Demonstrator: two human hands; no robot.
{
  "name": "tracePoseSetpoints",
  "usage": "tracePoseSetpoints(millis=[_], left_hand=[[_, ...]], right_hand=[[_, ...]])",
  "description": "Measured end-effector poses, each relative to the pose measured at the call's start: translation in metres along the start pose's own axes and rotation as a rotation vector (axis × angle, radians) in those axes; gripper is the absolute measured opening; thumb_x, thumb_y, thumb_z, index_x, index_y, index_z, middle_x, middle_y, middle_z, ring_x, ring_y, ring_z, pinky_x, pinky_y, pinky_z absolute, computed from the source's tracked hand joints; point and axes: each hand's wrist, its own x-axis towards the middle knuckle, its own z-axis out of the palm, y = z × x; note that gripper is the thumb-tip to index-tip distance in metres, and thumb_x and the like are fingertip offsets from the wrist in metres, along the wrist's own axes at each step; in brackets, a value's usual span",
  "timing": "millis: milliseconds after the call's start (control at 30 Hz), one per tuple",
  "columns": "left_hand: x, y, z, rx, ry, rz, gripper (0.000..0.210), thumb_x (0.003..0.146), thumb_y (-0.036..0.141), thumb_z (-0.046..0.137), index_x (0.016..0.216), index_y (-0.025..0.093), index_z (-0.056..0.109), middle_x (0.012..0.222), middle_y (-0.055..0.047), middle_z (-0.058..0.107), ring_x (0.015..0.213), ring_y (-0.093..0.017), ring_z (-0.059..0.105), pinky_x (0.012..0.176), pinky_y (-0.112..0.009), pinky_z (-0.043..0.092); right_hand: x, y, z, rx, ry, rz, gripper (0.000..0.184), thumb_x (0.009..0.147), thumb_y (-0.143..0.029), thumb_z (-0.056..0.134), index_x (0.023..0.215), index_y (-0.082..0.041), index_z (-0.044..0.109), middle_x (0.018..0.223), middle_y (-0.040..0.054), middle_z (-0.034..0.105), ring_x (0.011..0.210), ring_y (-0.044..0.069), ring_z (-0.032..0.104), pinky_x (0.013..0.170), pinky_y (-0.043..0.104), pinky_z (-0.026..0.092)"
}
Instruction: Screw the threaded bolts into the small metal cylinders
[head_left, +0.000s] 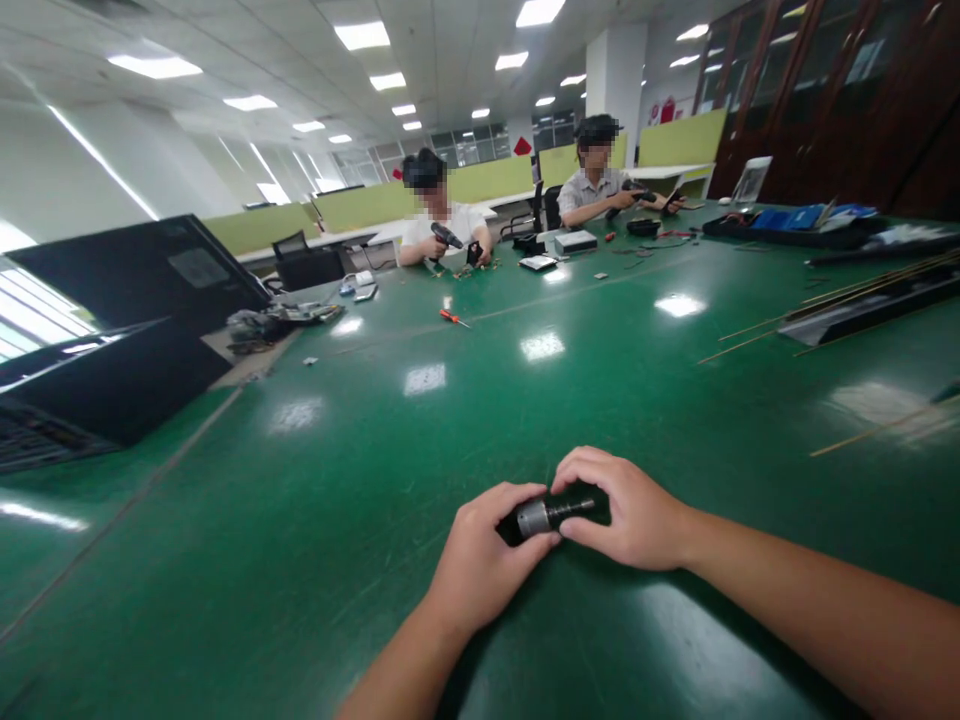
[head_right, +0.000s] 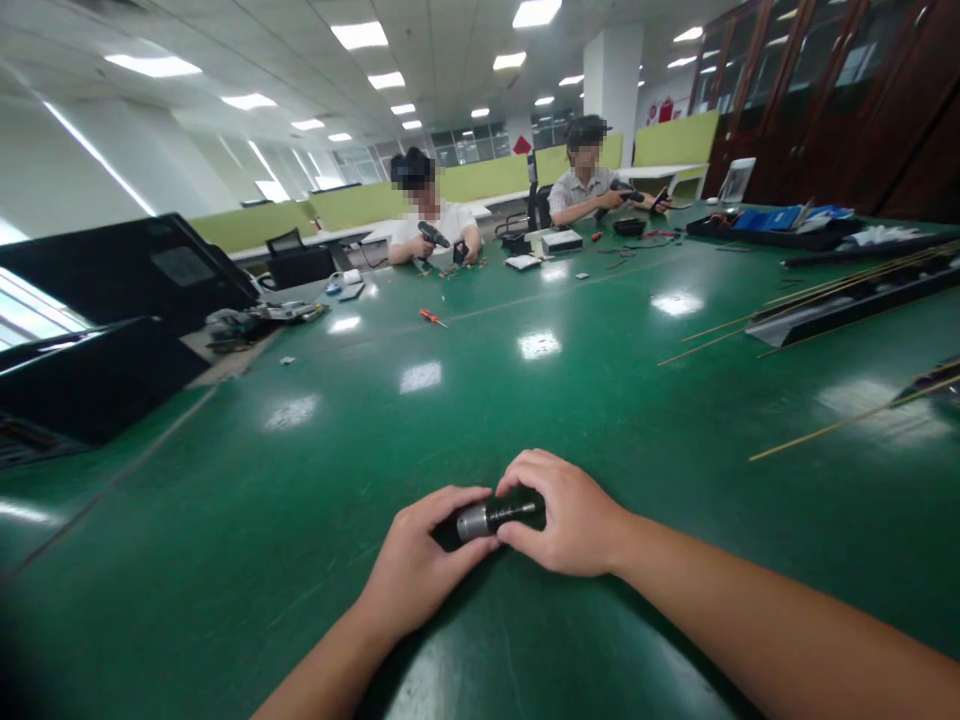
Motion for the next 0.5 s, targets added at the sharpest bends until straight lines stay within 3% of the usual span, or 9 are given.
tracePoseSetpoints(millis=[500], left_hand=[[0.0024,-0.0006,-0.0002,-0.004,0.038,-0.066,0.027,0.072,0.019,0.080,0.097,0.025,0.072,0.093,-0.001,0.074,0.086,-0.020,0.068,0.079,-0.031,0.051]], right_hand=[[0.0033,0.0045,0.0040,-0.015,0.013,0.040,0.009,0.079,-0.019,0.073,0.086,-0.021,0.066,0.089,0.0028,0.068,0.085,0.020,0.061,0.078,0.034,0.046]])
